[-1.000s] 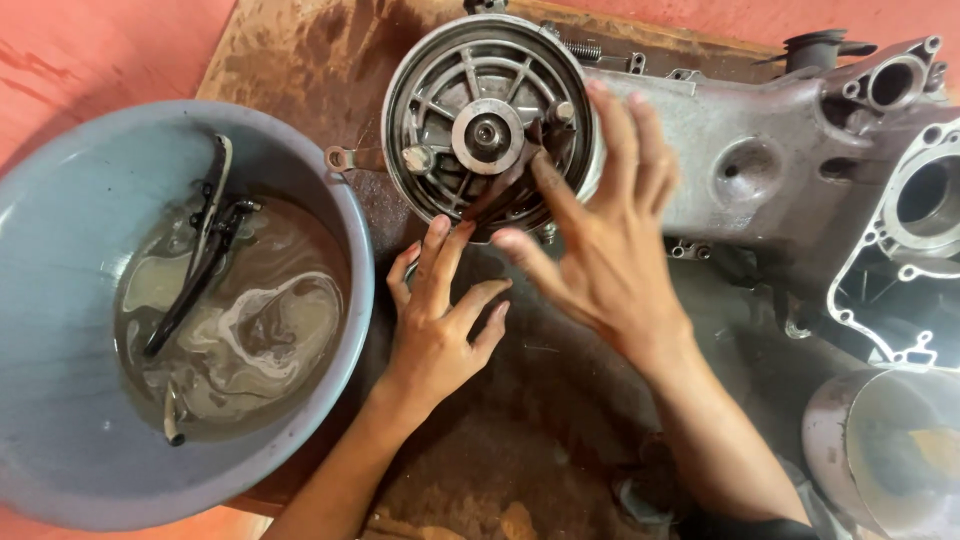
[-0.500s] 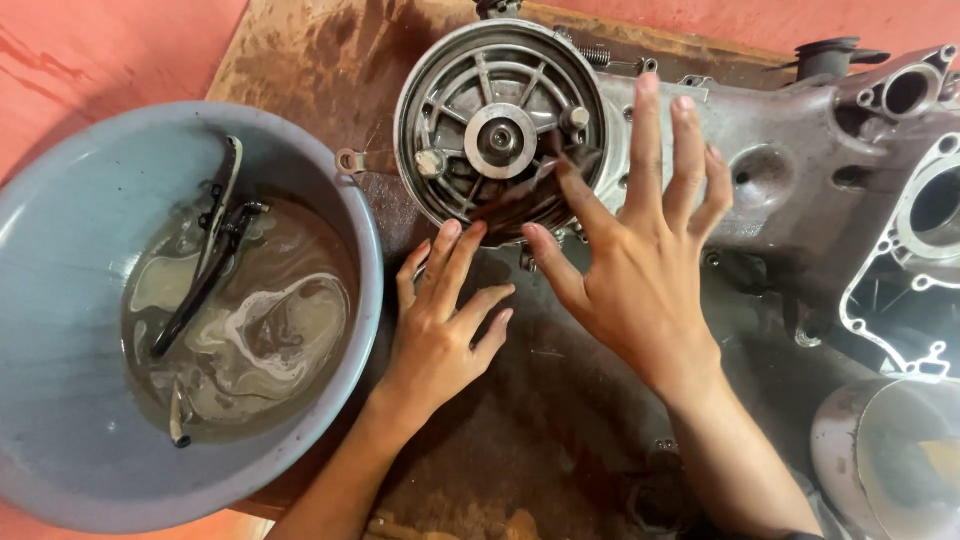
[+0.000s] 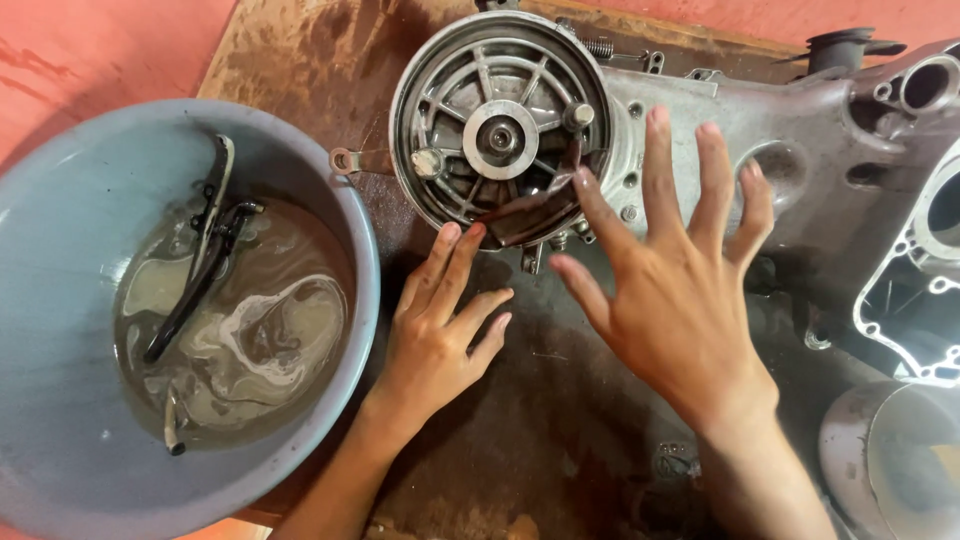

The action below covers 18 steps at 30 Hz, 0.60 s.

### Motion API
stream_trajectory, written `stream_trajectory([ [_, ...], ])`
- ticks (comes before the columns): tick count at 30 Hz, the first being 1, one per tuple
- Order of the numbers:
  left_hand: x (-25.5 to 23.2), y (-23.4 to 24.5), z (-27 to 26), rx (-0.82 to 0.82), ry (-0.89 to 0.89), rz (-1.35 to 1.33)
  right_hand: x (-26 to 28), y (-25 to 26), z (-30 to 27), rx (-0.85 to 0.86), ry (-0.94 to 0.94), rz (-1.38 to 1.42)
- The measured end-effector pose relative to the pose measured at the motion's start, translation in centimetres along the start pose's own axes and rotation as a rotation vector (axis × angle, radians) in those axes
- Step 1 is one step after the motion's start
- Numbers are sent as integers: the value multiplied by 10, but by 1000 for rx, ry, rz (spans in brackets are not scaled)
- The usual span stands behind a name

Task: The person scrubs a metallic engine casing and a circular fan-like component with a small abrasive pad. They wipe the surfaces of the parts and the workbench, occasionally dipping the pad into a nearby basin of soapy water to clean the disassembled mechanical components.

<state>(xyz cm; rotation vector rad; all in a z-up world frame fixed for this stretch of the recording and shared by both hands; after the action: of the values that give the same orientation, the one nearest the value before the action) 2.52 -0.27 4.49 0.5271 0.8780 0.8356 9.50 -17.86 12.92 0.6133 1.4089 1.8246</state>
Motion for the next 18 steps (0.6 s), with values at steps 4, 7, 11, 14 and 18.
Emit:
stream_trajectory([
  [4,3,0,-1,6,3,3,3,-7,3,39,27,43],
  [7,1,0,-1,24,11,-3,7,-25,15,6,65,83],
  [11,1,-1,0,29,2,4,16,-29,22,-52,-1,184],
  [14,1,1,1,25,1,8,14,-25,17,-35,6,60],
  [18,1,1,-1,19,-2,12,12,-20,23,-98,-100,149],
])
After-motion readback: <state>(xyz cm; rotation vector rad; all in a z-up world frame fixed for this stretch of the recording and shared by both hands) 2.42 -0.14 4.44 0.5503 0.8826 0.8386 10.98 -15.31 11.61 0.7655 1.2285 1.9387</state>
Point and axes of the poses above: each hand's wrist, its own z-axis towards the middle knuckle, its own y-axis out of the back of the hand, x = y × z, the point moved 5 cm from there along z, towards the middle knuckle, and after that the axes turned 7 degrees about y, right-handed, at the moved point
